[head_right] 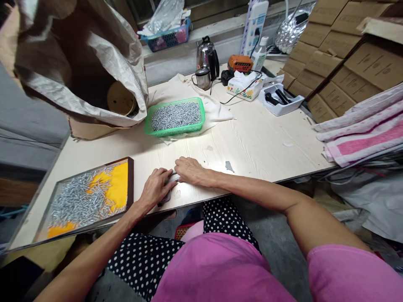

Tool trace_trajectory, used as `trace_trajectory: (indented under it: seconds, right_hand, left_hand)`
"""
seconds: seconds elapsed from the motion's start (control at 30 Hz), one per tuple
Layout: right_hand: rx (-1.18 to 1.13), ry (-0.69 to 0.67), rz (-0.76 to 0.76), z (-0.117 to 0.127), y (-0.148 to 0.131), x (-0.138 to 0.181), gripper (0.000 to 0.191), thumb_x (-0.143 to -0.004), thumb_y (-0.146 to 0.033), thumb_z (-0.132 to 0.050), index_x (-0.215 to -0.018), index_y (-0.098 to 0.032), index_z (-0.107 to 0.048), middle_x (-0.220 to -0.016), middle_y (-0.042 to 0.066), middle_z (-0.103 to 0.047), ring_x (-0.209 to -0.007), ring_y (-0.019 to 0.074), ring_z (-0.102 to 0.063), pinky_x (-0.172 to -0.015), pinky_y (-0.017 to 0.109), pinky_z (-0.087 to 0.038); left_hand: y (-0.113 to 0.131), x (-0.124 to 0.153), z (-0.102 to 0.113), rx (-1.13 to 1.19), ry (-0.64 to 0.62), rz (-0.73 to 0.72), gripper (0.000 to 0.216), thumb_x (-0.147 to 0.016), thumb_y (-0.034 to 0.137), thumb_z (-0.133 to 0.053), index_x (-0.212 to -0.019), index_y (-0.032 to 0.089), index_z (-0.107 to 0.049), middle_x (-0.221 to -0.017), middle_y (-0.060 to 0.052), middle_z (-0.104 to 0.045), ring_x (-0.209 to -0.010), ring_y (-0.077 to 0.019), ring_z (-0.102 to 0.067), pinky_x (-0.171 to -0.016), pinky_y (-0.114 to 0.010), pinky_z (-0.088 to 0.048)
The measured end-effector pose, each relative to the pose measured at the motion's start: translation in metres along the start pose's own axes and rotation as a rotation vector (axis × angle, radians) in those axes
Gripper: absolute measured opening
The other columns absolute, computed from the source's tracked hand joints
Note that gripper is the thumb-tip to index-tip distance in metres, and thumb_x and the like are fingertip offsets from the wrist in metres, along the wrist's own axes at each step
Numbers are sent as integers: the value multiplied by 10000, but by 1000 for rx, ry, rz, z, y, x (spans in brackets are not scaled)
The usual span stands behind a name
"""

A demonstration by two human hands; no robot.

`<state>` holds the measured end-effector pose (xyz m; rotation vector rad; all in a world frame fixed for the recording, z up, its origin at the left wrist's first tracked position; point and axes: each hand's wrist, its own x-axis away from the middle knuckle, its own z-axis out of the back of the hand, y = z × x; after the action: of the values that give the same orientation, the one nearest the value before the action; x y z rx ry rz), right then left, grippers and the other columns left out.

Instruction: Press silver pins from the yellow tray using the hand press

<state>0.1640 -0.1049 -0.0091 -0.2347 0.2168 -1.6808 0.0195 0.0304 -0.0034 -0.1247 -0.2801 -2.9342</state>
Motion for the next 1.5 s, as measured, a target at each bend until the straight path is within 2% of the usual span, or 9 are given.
trace_trajectory:
  seconds: [0.13, 0.27, 0.47, 0.67, 0.87, 1.0, 1.13, 1.33, 1.5]
  right_hand:
    - [-19, -24, -4, 4, -4, -4, 197, -970, -284, -606, -1005, -111, -692, -1018, 116, -662, -1012, 227, -562, -839, 322, -426]
    - [4, -31, -12, 9, -3, -5, 207, -953, -275, -618, -1039, -102, -692, -1057, 128, -655, -1029, 241, -554, -835, 338, -429]
    - [-45, -28, 123, 16, 24, -10, 657, -851, -500, -733, -1300, -47, -576, -1260, 201, -587, -1110, 277, -529, -925, 374, -418]
    - [-2, -3, 58, 15, 32, -25, 274, -1001, -231, -515, -1200, -111, -659, -1138, 143, -645, -1036, 231, -540, -890, 337, -373]
    - [122, 15, -56, 17, 21, -50, 236, -999, -183, -481, -1068, -148, -704, -1121, 121, -652, -1056, 245, -519, -829, 342, -339]
    - [127, 3, 237, 14, -17, -50, 212, -994, -242, -525, -1084, -213, -714, -1113, 101, -627, -1006, 240, -489, -777, 346, -331]
    - [159, -146, 545, 9, -55, -57, 98, -911, -256, -659, -882, -246, -752, -1065, 79, -634, -999, 252, -463, -706, 339, -319]
    - [308, -179, 674, 7, -65, -78, 48, -833, -230, -730, -785, -235, -724, -1017, 75, -640, -958, 236, -491, -692, 337, -339]
    - [251, -183, 684, -4, -65, -77, 70, -903, -179, -628, -858, -185, -681, -1014, 75, -652, -957, 214, -517, -742, 326, -380]
  left_hand:
    - [2, -3, -1, 0, 8, 51, 213, -942, 338, -586, -1074, 199, -679, -1012, -77, -659, -1011, -258, -565, -845, -380, -487]
    - [-1, -5, 2, -15, 12, 46, 244, -937, 335, -583, -1111, 188, -670, -1040, -86, -671, -1009, -262, -574, -872, -395, -496]
    - [19, 17, -21, -22, 238, 39, 447, -951, 305, -565, -1362, 135, -519, -1434, -202, -538, -1336, -343, -479, -1076, -517, -437]
    - [51, 37, -55, 64, 265, -61, 559, -997, 428, -484, -1478, 157, -392, -1522, -193, -478, -1469, -346, -364, -1175, -577, -341]
    - [50, 35, -53, 146, 246, -82, 550, -1011, 471, -432, -1450, 140, -428, -1476, -190, -528, -1441, -325, -415, -1204, -556, -310]
    - [49, 34, -51, 192, 198, -86, 577, -985, 493, -483, -1409, 102, -484, -1443, -227, -539, -1400, -358, -453, -1166, -553, -358]
    - [50, 37, -53, 214, 126, -62, 534, -970, 505, -504, -1338, 123, -563, -1287, -204, -648, -1273, -379, -563, -1091, -563, -424]
    - [55, 34, -53, 254, 149, -127, 534, -962, 543, -517, -1362, 191, -542, -1377, -160, -603, -1348, -360, -501, -1114, -524, -407]
    - [71, 22, -57, 302, 101, -106, 530, -956, 530, -537, -1340, 165, -556, -1290, -169, -649, -1276, -356, -560, -1081, -480, -446]
